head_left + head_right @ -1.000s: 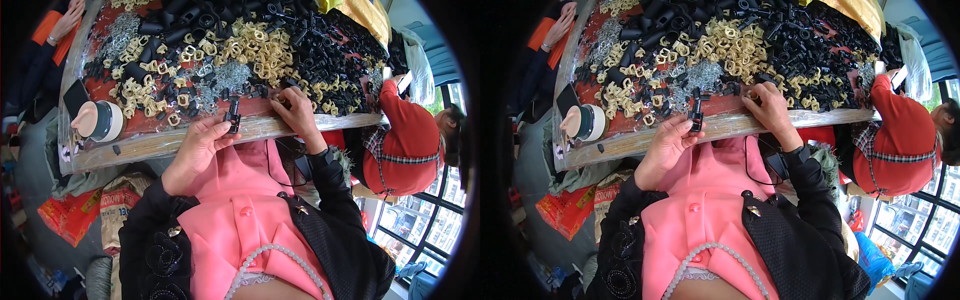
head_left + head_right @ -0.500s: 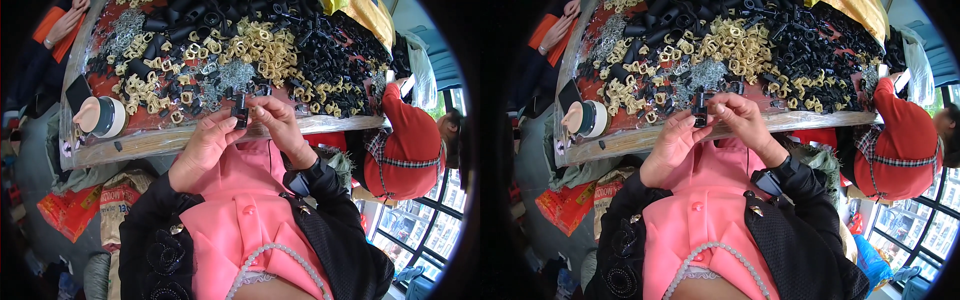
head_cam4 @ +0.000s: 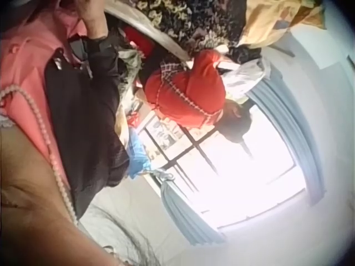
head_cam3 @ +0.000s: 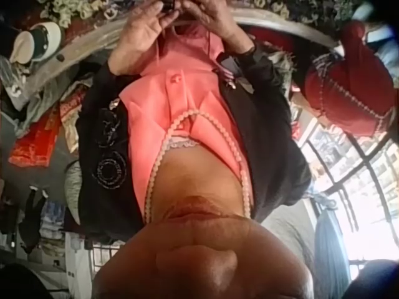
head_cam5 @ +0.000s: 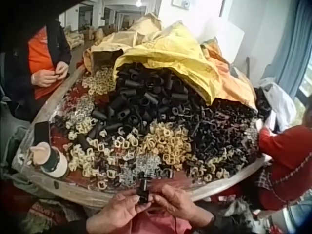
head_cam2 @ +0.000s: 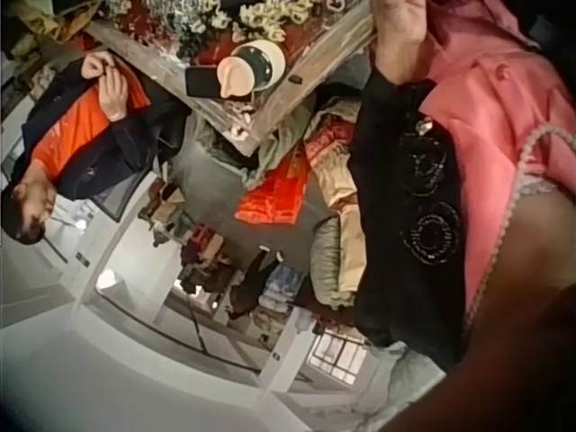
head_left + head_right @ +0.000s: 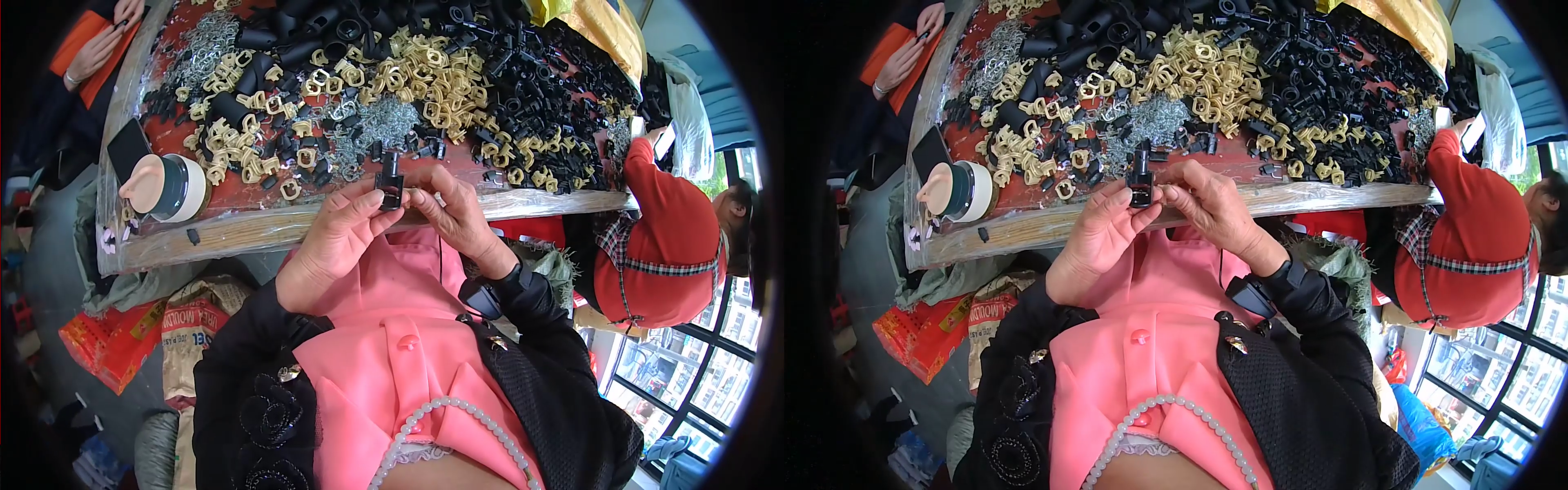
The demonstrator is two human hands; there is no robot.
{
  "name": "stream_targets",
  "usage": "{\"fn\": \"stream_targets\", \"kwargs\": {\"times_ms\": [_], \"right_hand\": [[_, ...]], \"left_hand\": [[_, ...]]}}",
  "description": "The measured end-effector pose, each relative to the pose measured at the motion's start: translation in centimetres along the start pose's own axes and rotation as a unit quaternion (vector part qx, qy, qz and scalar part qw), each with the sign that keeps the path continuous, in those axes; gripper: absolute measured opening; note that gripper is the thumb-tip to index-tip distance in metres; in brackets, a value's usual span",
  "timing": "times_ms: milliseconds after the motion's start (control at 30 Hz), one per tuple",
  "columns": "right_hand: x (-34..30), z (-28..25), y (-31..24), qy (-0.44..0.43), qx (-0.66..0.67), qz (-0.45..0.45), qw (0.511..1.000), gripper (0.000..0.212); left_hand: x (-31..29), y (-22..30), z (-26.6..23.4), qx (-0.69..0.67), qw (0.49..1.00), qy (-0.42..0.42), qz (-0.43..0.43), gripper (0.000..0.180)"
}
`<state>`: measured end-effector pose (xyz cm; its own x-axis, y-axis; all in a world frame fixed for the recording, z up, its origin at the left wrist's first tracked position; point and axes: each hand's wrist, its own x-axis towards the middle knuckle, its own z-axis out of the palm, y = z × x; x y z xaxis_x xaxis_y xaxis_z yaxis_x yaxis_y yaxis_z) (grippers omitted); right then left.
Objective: The person picks up a black plastic component and a small beige part, then presses the beige part into the black component. They pick up a small metal spring and insert it into the assembly before setting the completed piece back onto the table.
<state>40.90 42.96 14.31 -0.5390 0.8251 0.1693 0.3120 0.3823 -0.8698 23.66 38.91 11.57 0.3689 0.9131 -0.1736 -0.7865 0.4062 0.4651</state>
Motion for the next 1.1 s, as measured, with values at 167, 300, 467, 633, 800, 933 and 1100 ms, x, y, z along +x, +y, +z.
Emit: {"fn": "stream_targets", "kwargs": {"times_ms": [167, 300, 467, 633, 800, 933, 1100], "right_hand": [[0.1, -0.8, 0.1, -0.015, -0.054, -0.056, 0.997, 0.013], [0.3, -2.0, -0.4, 0.047, 0.026, -0.045, 0.998, 0.013], [0.5, -0.7, -1.0, 0.041, 0.043, -0.060, 0.996, 0.014], [0.2, -0.3, -0.8, 0.046, 0.026, -0.039, 0.998, 0.014], [-0.3, 0.7, 0.1, 0.058, 0.052, -0.007, 0.997, 0.016], [-0.5, 1.1, -0.2, 0.067, 0.109, 0.032, 0.991, 0.021], [0.2, -0.3, 0.2, 0.037, 0.081, 0.061, 0.994, 0.016]], "left_hand": [[-0.3, 0.3, 0.3, 0.022, 0.999, 0.023, -0.021, 0.025], [-0.2, 0.2, 0.2, 0.046, 0.997, 0.058, -0.026, 0.022], [-0.4, 0.2, 0.9, 0.055, 0.997, 0.052, -0.024, 0.023], [-0.3, -0.2, 0.5, 0.063, 0.996, 0.061, -0.026, 0.025], [-0.2, -0.3, 1.4, 0.067, 0.996, 0.054, -0.028, 0.024], [-0.2, -0.3, 1.4, 0.086, 0.993, 0.065, -0.039, 0.022], [-0.5, 1.1, 0.7, 0.072, 0.995, 0.069, -0.031, 0.021]]}}
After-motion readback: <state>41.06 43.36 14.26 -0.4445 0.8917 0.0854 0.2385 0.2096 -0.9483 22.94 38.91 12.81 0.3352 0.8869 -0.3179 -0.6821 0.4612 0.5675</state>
